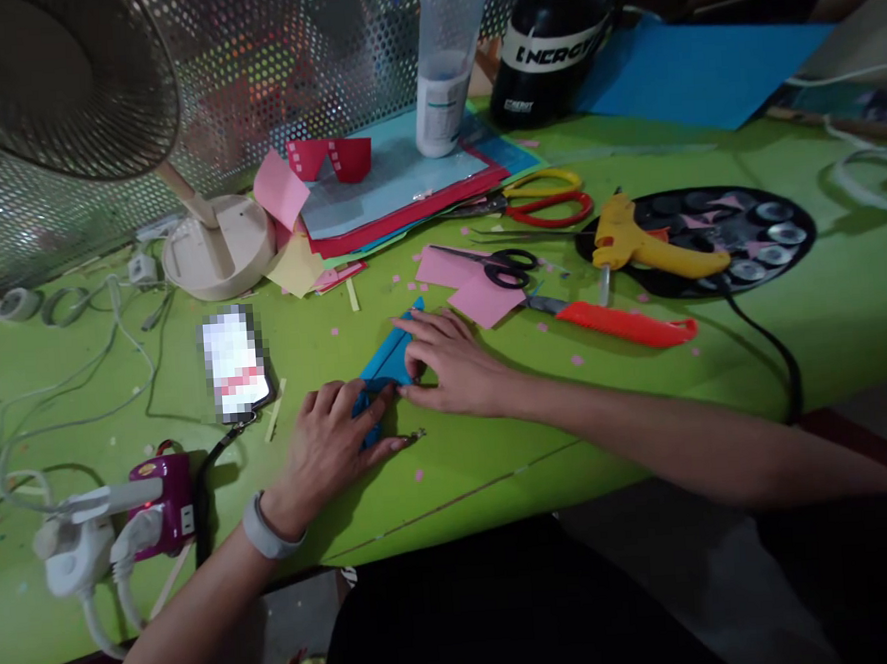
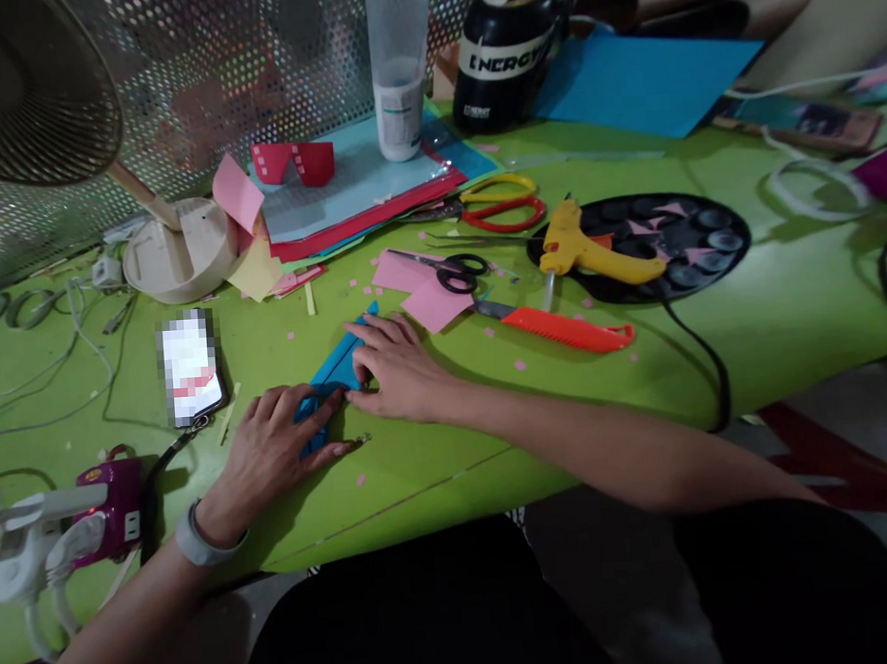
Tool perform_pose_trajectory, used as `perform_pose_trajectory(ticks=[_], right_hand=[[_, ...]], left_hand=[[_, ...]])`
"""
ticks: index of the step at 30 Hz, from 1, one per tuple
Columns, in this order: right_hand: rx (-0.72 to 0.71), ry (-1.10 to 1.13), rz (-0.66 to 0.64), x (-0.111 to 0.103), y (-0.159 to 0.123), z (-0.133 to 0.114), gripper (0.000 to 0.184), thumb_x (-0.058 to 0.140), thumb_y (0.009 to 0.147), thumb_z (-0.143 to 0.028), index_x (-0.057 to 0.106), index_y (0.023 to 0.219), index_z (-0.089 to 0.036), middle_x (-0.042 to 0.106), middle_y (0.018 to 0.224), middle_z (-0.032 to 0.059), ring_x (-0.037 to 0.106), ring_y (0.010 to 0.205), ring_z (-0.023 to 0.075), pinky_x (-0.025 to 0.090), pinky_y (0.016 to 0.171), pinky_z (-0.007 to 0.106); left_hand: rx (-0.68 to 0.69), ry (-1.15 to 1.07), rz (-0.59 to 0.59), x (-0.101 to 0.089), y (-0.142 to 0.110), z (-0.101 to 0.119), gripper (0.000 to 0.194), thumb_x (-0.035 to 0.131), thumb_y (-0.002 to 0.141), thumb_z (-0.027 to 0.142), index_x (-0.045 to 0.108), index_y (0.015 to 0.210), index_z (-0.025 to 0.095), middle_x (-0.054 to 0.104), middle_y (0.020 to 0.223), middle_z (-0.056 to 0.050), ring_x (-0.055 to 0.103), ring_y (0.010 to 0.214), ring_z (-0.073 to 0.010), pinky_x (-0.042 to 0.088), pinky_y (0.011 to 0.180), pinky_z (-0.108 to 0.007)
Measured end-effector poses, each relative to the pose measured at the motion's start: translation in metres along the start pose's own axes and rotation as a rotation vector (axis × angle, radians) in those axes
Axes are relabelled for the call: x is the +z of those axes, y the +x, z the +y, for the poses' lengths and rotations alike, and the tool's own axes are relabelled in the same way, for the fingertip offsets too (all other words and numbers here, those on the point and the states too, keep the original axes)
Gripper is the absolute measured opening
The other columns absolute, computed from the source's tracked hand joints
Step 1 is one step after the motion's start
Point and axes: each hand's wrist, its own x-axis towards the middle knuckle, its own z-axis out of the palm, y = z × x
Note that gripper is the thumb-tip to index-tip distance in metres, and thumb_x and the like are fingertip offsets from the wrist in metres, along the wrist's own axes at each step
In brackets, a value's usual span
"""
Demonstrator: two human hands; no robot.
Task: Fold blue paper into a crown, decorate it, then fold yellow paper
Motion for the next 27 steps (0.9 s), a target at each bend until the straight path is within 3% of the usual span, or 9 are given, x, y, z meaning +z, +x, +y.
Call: perform_pose_trajectory(ticks=[11,23,27], right_hand=[[-0.004,-0.001,-0.034,0.0020,0.0007,0.0035,0.017,0.063,0.084,-0.036,0.057,0.080,-0.021,0.032,0.158,0.0074,0.016,0.149,0.0327,0.013,0.118,0.060],[0.010,0.013,-0.035,0.0017,0.0014,0.0033,0.014,0.063,0.083,-0.033,0.058,0.079,-0.021,0.032,0.158,0.0067,0.017,0.149,0.0322,0.013,0.117,0.061],[0.015,0.060,-0.020,-0.0044,-0.0043,0.0034,0.011,0.063,0.080,-0.028,0.064,0.088,-0.021,0.036,0.156,0.0078,0.021,0.147,0.0320,0.018,0.117,0.057]], left_hand=[[-0.023,0.015,0.025,0.0009,-0.0057,0.0033,0.062,0.038,0.095,0.062,0.057,0.129,0.014,0.063,0.113,-0.013,0.058,0.096,-0.0254,0.044,0.081,-0.038],[-0.015,0.018,0.030,0.0033,-0.0058,0.0044,0.059,0.034,0.097,0.062,0.056,0.132,0.020,0.062,0.116,-0.011,0.056,0.098,-0.0262,0.043,0.080,-0.040],[-0.018,0.004,0.015,0.0015,-0.0043,0.0036,0.060,0.034,0.096,0.064,0.057,0.131,0.021,0.062,0.115,-0.011,0.055,0.098,-0.0267,0.043,0.080,-0.040]])
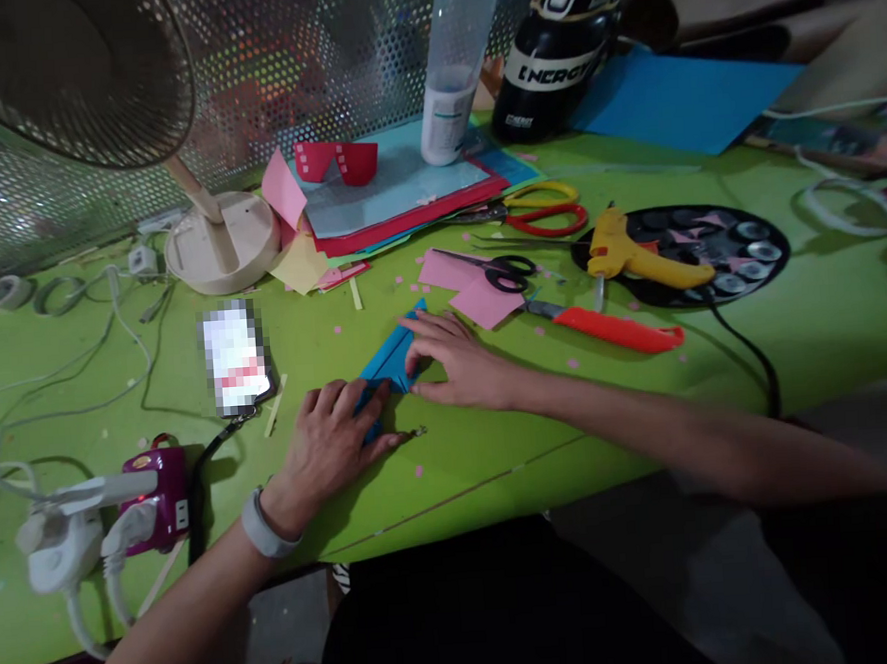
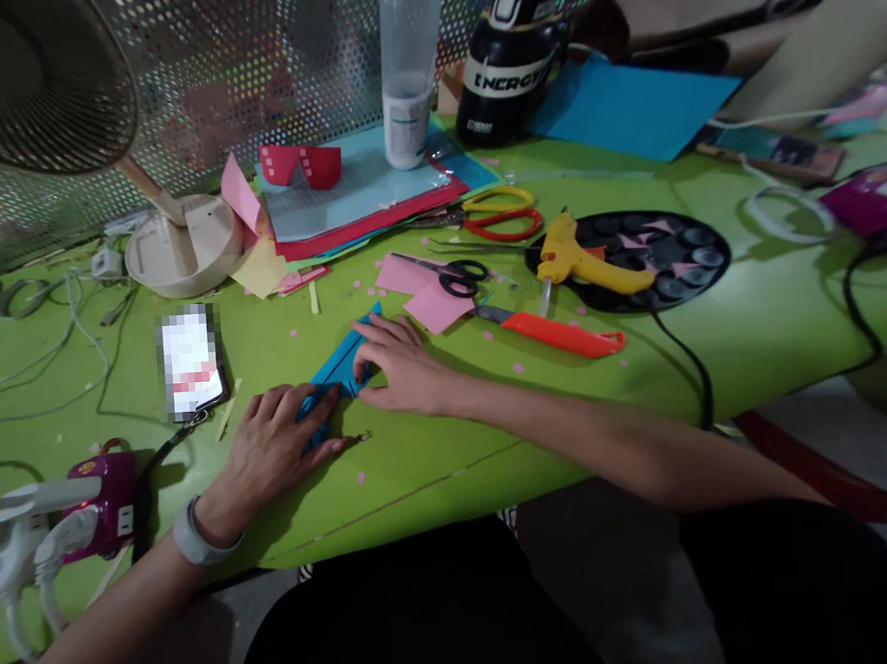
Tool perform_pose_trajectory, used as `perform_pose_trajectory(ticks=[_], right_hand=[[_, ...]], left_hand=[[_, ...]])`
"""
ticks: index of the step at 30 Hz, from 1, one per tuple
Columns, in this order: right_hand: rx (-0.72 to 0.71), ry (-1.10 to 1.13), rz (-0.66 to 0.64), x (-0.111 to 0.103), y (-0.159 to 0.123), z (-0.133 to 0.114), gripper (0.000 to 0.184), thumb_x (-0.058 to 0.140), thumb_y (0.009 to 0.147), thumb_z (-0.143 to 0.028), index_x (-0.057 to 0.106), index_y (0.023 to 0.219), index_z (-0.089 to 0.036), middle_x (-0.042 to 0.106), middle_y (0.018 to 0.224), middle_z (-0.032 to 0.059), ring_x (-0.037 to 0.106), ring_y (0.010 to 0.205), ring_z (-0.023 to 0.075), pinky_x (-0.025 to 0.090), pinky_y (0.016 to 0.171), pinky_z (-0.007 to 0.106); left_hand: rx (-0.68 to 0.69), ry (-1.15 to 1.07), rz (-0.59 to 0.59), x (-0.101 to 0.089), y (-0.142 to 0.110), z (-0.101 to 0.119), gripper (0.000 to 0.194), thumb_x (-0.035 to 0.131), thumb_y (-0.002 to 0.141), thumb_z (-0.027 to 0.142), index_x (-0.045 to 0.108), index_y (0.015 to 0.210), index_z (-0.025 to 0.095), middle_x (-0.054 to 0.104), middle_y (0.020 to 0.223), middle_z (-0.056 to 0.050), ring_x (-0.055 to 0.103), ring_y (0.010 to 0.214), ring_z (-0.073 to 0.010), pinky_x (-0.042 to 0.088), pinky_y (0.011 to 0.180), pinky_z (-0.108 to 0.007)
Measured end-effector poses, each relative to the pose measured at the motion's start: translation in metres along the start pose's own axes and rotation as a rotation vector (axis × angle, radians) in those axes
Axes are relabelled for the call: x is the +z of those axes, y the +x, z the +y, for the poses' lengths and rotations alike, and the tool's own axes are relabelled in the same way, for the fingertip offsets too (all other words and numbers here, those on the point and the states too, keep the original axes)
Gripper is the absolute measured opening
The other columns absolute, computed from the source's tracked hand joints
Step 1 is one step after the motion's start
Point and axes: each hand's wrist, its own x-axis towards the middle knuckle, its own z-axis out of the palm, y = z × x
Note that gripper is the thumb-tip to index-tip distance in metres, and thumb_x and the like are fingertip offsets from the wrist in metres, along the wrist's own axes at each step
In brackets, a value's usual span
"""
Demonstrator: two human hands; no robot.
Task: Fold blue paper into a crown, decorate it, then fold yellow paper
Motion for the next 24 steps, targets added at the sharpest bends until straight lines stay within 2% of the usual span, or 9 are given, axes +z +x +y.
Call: perform_pose_trajectory(ticks=[4,5,7,10,12,14,16,21,24], right_hand=[[-0.191,-0.105,0.088,-0.004,-0.009,-0.009,0.022,0.054,0.086,-0.033,0.066,0.100,-0.020,0.055,0.136,0.0124,0.043,0.132,0.0320,0.027,0.112,0.053],[-0.196,-0.143,0.095,-0.005,-0.009,-0.012,0.023,0.051,0.088,-0.033,0.066,0.097,-0.019,0.062,0.125,0.0137,0.050,0.122,0.0314,0.033,0.107,0.052],[-0.068,-0.155,0.043,-0.007,-0.004,-0.017,0.022,0.048,0.089,-0.033,0.064,0.085,-0.018,0.068,0.096,0.0124,0.060,0.096,0.0275,0.044,0.089,0.044],[0.230,0.087,-0.289,-0.011,0.012,-0.021,0.029,0.049,0.090,-0.035,0.058,0.068,-0.018,0.064,0.065,0.0061,0.058,0.060,0.0175,0.043,0.060,0.032],[0.368,0.311,-0.545,-0.013,0.024,-0.020,0.034,0.046,0.093,-0.034,0.054,0.064,-0.018,0.062,0.056,0.0035,0.052,0.045,0.0123,0.039,0.049,0.027],[0.439,0.448,-0.698,-0.014,0.032,-0.020,0.036,0.042,0.097,-0.029,0.053,0.064,-0.017,0.062,0.054,0.0028,0.051,0.039,0.0094,0.037,0.045,0.024],[0.463,0.494,-0.759,-0.014,0.037,-0.021,0.037,0.042,0.098,-0.025,0.053,0.064,-0.016,0.062,0.052,0.0026,0.051,0.037,0.0084,0.036,0.044,0.023],[0.473,0.505,-0.745,-0.013,0.037,-0.025,0.036,0.044,0.097,-0.023,0.056,0.065,-0.014,0.061,0.049,0.0013,0.053,0.036,0.0080,0.038,0.044,0.022],[0.489,0.522,-0.764,-0.016,0.031,-0.021,0.038,0.045,0.098,-0.030,0.055,0.066,-0.014,0.063,0.051,0.0021,0.056,0.040,0.0086,0.038,0.045,0.022]], left_hand=[[-0.006,-0.027,-0.003,0.000,0.001,0.000,0.060,0.034,0.096,0.064,0.055,0.133,0.022,0.061,0.114,-0.011,0.055,0.098,-0.0263,0.043,0.079,-0.039],[-0.008,-0.031,-0.006,0.000,0.001,0.000,0.059,0.035,0.096,0.064,0.055,0.133,0.022,0.061,0.114,-0.011,0.055,0.097,-0.0263,0.042,0.079,-0.039],[-0.009,-0.027,-0.012,0.000,0.001,0.000,0.059,0.037,0.095,0.064,0.056,0.133,0.022,0.060,0.114,-0.011,0.055,0.097,-0.0264,0.042,0.078,-0.039],[-0.005,-0.015,-0.026,-0.001,0.001,0.000,0.060,0.040,0.095,0.063,0.055,0.134,0.020,0.060,0.116,-0.011,0.054,0.097,-0.0273,0.042,0.079,-0.040],[-0.009,-0.023,-0.033,-0.001,0.001,0.001,0.059,0.042,0.095,0.062,0.054,0.135,0.021,0.059,0.117,-0.011,0.053,0.099,-0.0276,0.042,0.080,-0.040],[-0.022,-0.041,-0.032,-0.001,0.001,0.001,0.058,0.044,0.094,0.062,0.053,0.136,0.023,0.059,0.117,-0.011,0.053,0.099,-0.0275,0.042,0.081,-0.040],[-0.031,-0.060,-0.032,-0.001,0.001,0.001,0.058,0.047,0.093,0.061,0.053,0.137,0.024,0.059,0.117,-0.011,0.053,0.099,-0.0273,0.041,0.081,-0.040],[-0.028,-0.069,-0.025,-0.002,0.002,0.001,0.056,0.051,0.092,0.058,0.053,0.136,0.024,0.059,0.116,-0.010,0.053,0.099,-0.0267,0.041,0.080,-0.038],[-0.026,-0.050,-0.024,-0.003,0.002,0.001,0.055,0.050,0.093,0.059,0.054,0.134,0.023,0.060,0.116,-0.010,0.054,0.098,-0.0269,0.041,0.079,-0.039]])
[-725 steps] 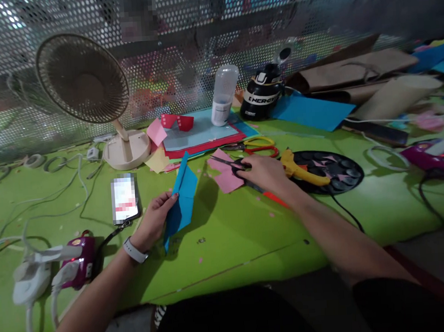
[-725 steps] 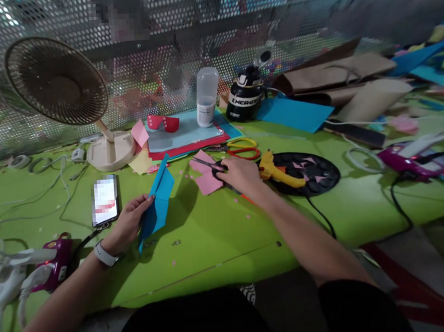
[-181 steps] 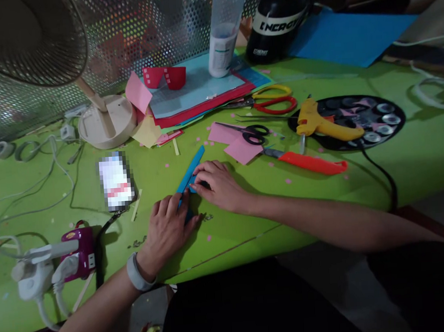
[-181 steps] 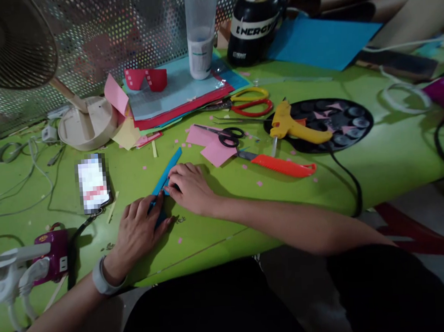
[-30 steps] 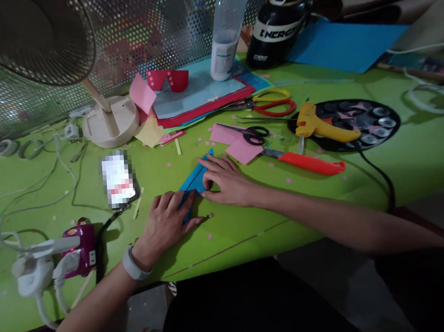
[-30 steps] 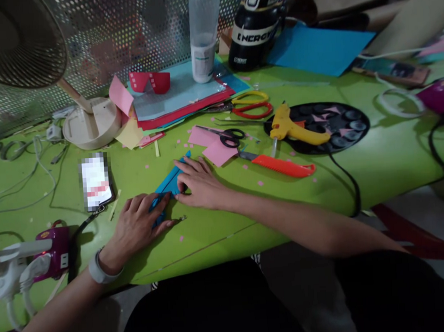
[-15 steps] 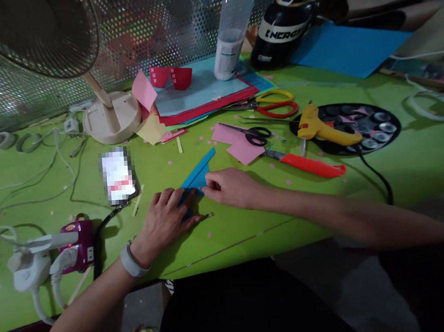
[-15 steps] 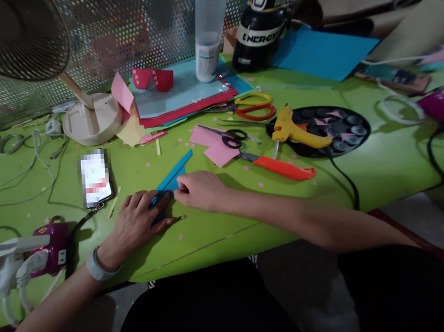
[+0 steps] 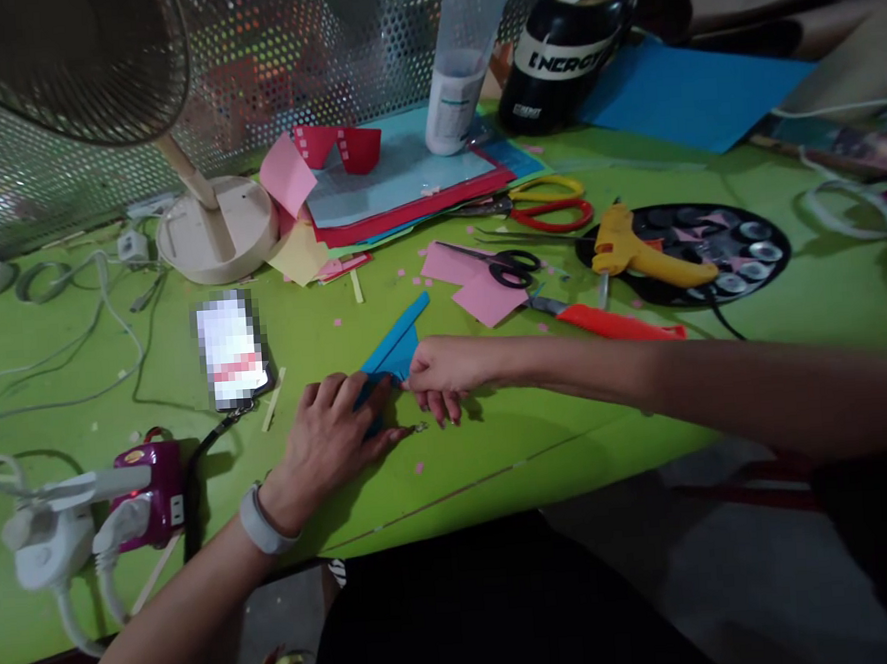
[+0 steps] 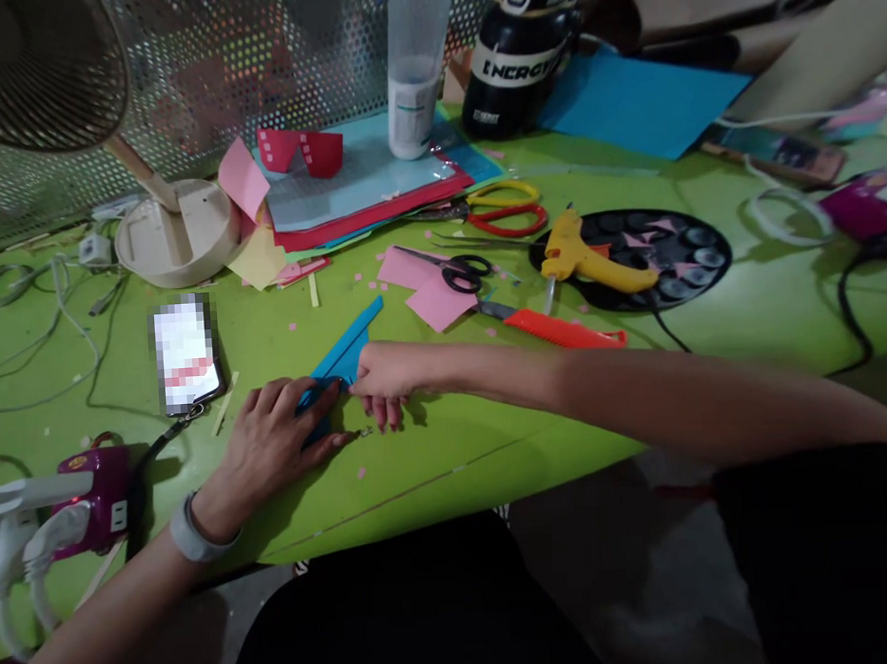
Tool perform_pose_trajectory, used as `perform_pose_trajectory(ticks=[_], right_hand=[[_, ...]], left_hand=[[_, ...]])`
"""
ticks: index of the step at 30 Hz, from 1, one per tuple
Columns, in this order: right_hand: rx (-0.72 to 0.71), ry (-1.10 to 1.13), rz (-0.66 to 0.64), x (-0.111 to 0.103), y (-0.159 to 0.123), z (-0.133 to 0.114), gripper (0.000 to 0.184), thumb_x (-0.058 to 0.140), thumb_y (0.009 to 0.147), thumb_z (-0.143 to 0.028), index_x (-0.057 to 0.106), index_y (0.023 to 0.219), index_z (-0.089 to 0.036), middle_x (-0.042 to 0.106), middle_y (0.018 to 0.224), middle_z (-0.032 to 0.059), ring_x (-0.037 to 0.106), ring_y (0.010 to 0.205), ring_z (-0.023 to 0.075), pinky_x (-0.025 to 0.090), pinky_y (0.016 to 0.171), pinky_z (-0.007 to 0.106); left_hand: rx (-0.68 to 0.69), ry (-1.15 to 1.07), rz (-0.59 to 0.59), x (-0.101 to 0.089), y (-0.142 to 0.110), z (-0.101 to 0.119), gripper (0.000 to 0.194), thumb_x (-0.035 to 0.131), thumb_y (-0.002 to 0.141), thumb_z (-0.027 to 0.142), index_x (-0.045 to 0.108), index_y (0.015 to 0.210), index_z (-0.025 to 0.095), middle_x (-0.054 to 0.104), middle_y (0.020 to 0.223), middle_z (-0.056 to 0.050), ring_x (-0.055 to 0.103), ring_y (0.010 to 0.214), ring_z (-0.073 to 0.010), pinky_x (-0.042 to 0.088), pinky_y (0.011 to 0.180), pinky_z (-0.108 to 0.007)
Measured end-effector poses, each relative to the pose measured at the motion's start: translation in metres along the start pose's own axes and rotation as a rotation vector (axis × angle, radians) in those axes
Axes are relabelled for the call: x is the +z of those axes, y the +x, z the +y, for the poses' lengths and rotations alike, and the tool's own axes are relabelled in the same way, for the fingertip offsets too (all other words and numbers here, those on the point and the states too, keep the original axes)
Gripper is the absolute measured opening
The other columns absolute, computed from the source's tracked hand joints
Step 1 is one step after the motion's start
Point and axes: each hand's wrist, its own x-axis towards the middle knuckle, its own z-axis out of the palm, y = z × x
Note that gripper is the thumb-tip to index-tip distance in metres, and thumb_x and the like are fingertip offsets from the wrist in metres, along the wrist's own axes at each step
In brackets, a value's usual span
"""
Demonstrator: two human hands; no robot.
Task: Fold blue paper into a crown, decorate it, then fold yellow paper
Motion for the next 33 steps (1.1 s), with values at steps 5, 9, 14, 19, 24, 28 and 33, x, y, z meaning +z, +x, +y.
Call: perform_pose_trajectory(ticks=[5,9,14,19,24,28,33], right_hand=[[0.029,0.017,-0.026,-0.005,-0.009,0.011,0.039,0.049,0.097,-0.033,0.055,0.064,-0.013,0.066,0.055,0.0050,0.057,0.041,0.0088,0.030,0.043,0.021],[-0.018,0.050,0.031,-0.005,-0.010,0.005,0.034,0.046,0.096,-0.024,0.057,0.065,-0.013,0.066,0.055,0.0033,0.057,0.040,0.0073,0.027,0.040,0.020],[-0.034,0.019,0.064,-0.004,-0.002,-0.004,0.038,0.047,0.096,-0.024,0.056,0.061,-0.013,0.062,0.050,0.0031,0.056,0.039,0.0077,0.031,0.041,0.020],[-0.041,0.035,0.045,-0.006,0.001,-0.002,0.037,0.049,0.096,-0.026,0.057,0.062,-0.012,0.065,0.053,0.0044,0.059,0.044,0.0090,0.033,0.043,0.020],[-0.029,0.059,0.024,-0.007,0.001,-0.002,0.037,0.047,0.095,-0.018,0.055,0.060,-0.012,0.066,0.054,0.0040,0.061,0.046,0.0084,0.033,0.042,0.018],[-0.017,0.062,0.000,-0.008,0.002,-0.002,0.040,0.043,0.098,-0.020,0.055,0.060,-0.012,0.065,0.052,0.0036,0.060,0.044,0.0075,0.031,0.039,0.016],[-0.046,0.075,0.011,-0.007,-0.001,-0.003,0.035,0.045,0.097,-0.021,0.059,0.067,-0.012,0.063,0.050,0.0023,0.061,0.045,0.0084,0.034,0.039,0.017]], left_hand=[[0.015,0.026,0.010,0.002,-0.001,0.000,0.055,0.044,0.095,0.061,0.054,0.133,0.022,0.061,0.116,-0.010,0.054,0.099,-0.0266,0.042,0.080,-0.039],[0.020,0.030,0.022,0.004,-0.002,-0.001,0.058,0.041,0.095,0.062,0.054,0.134,0.021,0.060,0.116,-0.011,0.053,0.098,-0.0268,0.042,0.079,-0.040],[0.007,0.023,-0.013,0.000,-0.001,-0.003,0.056,0.045,0.095,0.059,0.053,0.137,0.024,0.060,0.117,-0.011,0.052,0.100,-0.0283,0.044,0.081,-0.041],[-0.002,-0.133,-0.068,-0.013,0.006,-0.011,0.049,0.042,0.097,0.055,0.060,0.130,0.024,0.059,0.117,-0.011,0.054,0.102,-0.0259,0.047,0.088,-0.041],[-0.042,-0.376,-0.167,-0.023,0.025,-0.025,0.030,0.051,0.096,0.036,0.066,0.119,0.023,0.060,0.108,-0.009,0.060,0.092,-0.0202,0.049,0.084,-0.037],[-0.224,-0.556,-0.225,-0.023,0.047,-0.035,0.024,0.066,0.083,0.031,0.062,0.100,0.015,0.061,0.092,-0.006,0.059,0.077,-0.0174,0.048,0.072,-0.032],[-0.323,-0.711,-0.421,-0.018,0.067,-0.045,0.026,0.070,0.074,0.035,0.055,0.084,0.017,0.058,0.073,0.000,0.054,0.066,-0.0160,0.041,0.059,-0.028]])
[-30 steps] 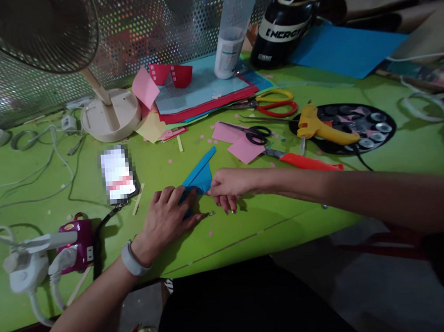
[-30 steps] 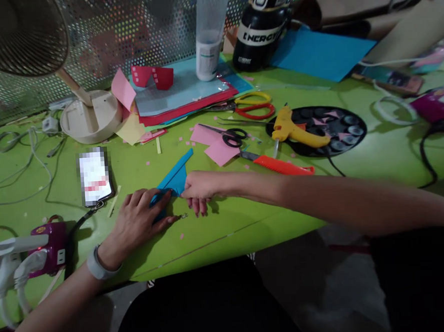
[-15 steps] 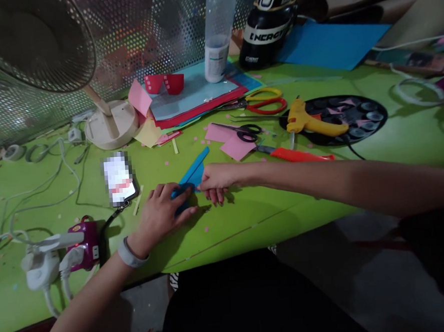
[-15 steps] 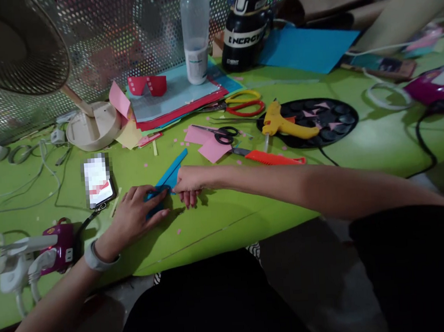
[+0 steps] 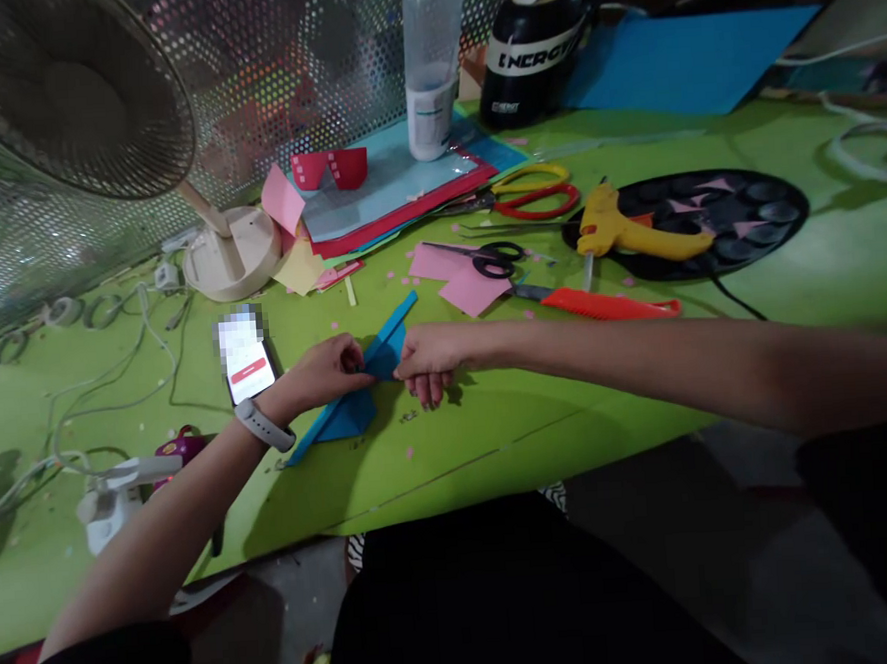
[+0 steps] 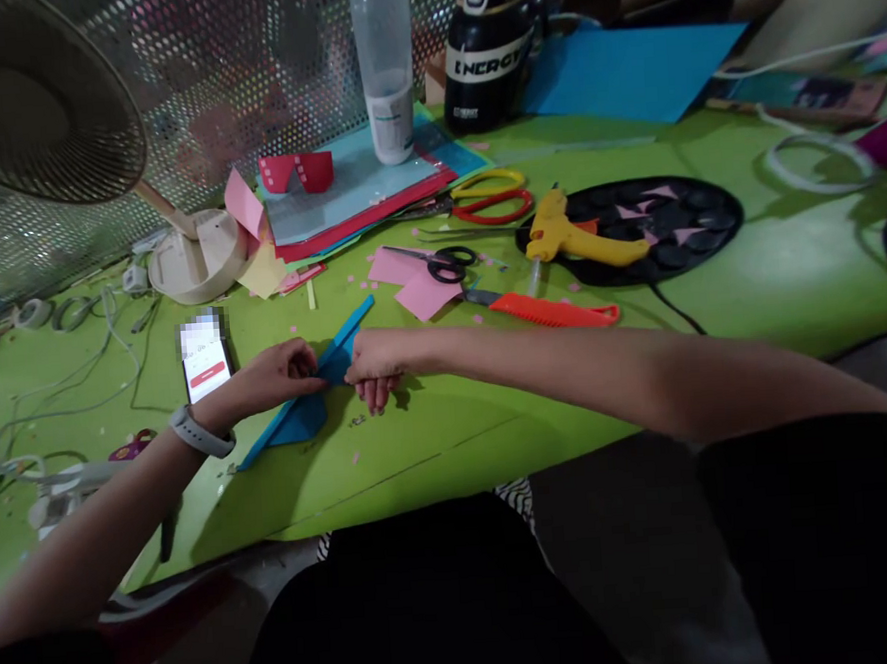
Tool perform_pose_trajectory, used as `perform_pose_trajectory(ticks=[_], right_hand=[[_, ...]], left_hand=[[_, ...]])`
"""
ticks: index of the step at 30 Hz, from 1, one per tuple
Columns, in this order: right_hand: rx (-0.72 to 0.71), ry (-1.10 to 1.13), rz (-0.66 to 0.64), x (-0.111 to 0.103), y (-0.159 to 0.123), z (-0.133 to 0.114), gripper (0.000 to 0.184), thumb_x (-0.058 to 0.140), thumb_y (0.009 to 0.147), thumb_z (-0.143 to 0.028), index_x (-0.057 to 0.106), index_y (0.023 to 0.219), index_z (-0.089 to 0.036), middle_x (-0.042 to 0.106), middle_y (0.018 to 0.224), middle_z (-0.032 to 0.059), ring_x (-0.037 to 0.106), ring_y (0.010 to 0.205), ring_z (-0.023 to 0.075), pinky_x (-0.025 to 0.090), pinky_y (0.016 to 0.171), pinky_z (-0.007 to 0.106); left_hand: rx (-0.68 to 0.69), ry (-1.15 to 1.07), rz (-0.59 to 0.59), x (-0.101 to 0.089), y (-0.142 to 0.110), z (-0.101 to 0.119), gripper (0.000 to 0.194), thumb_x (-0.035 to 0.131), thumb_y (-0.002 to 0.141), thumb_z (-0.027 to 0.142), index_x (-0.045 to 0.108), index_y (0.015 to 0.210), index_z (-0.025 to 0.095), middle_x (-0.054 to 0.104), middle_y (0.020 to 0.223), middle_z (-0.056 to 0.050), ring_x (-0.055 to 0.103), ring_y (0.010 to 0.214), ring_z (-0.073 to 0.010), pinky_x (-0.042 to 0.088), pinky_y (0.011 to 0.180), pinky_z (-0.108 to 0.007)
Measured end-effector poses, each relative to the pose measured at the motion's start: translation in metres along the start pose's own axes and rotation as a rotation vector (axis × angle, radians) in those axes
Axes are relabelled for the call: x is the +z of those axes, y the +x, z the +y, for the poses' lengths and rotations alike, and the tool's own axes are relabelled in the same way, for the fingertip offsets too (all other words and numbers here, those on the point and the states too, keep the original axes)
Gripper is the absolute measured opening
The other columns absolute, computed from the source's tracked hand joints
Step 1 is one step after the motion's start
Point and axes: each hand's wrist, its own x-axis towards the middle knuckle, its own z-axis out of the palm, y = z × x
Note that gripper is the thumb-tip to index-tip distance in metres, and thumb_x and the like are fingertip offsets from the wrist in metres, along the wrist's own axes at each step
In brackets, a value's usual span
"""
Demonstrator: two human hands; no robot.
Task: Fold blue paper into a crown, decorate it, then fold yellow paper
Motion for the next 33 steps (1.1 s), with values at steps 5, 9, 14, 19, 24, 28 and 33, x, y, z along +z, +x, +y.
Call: perform_pose_trajectory(ticks=[5,9,14,19,24,28,33], right_hand=[[-0.008,-0.009,0.014,0.001,-0.002,0.000,0.033,0.047,0.096,-0.019,0.060,0.068,-0.010,0.064,0.051,0.0030,0.060,0.044,0.0085,0.037,0.042,0.018],[-0.005,0.032,0.004,0.001,0.002,0.003,0.034,0.046,0.097,-0.019,0.058,0.066,-0.012,0.064,0.049,0.0025,0.060,0.043,0.0079,0.038,0.040,0.016],[0.014,0.046,0.011,0.001,0.003,0.004,0.033,0.051,0.095,-0.020,0.056,0.063,-0.012,0.064,0.049,0.0026,0.060,0.041,0.0080,0.038,0.039,0.016],[-0.002,0.042,0.014,0.002,0.000,0.003,0.038,0.046,0.098,-0.020,0.055,0.061,-0.012,0.065,0.051,0.0033,0.060,0.042,0.0075,0.038,0.040,0.016],[0.007,0.031,0.022,0.003,-0.001,0.001,0.041,0.044,0.099,-0.020,0.054,0.060,-0.013,0.063,0.049,0.0023,0.059,0.041,0.0072,0.038,0.040,0.016],[0.004,0.031,0.019,0.002,0.001,0.002,0.038,0.045,0.098,-0.021,0.056,0.063,-0.013,0.064,0.051,0.0029,0.061,0.043,0.0082,0.042,0.044,0.017],[-0.019,0.027,0.018,0.001,0.003,0.007,0.034,0.055,0.094,-0.027,0.057,0.063,-0.012,0.065,0.053,0.0035,0.061,0.043,0.0085,0.041,0.042,0.017]], left_hand=[[0.009,0.028,-0.023,-0.003,0.005,-0.001,0.026,0.069,0.072,0.037,0.053,0.081,0.019,0.056,0.071,0.001,0.052,0.064,-0.0153,0.037,0.058,-0.027],[0.014,0.077,-0.062,-0.005,0.005,0.001,0.027,0.067,0.073,0.039,0.053,0.084,0.019,0.057,0.073,0.000,0.052,0.065,-0.0158,0.037,0.059,-0.027],[0.017,0.099,-0.102,-0.006,0.008,0.002,0.027,0.067,0.073,0.038,0.053,0.085,0.019,0.057,0.074,0.000,0.052,0.065,-0.0152,0.037,0.059,-0.027],[-0.002,0.108,-0.147,-0.012,0.010,0.000,0.025,0.067,0.072,0.033,0.053,0.086,0.018,0.059,0.075,0.000,0.054,0.068,-0.0158,0.038,0.061,-0.027],[-0.035,0.116,-0.179,-0.020,0.010,-0.002,0.024,0.067,0.070,0.033,0.053,0.082,0.018,0.059,0.073,0.000,0.055,0.069,-0.0167,0.038,0.060,-0.027],[-0.066,0.146,-0.205,-0.023,0.016,-0.001,0.023,0.069,0.067,0.031,0.054,0.078,0.018,0.060,0.073,-0.001,0.056,0.068,-0.0167,0.038,0.059,-0.027],[-0.063,0.120,-0.240,-0.025,0.018,0.000,0.023,0.070,0.065,0.032,0.057,0.077,0.017,0.063,0.072,-0.002,0.059,0.071,-0.0181,0.041,0.060,-0.027]])
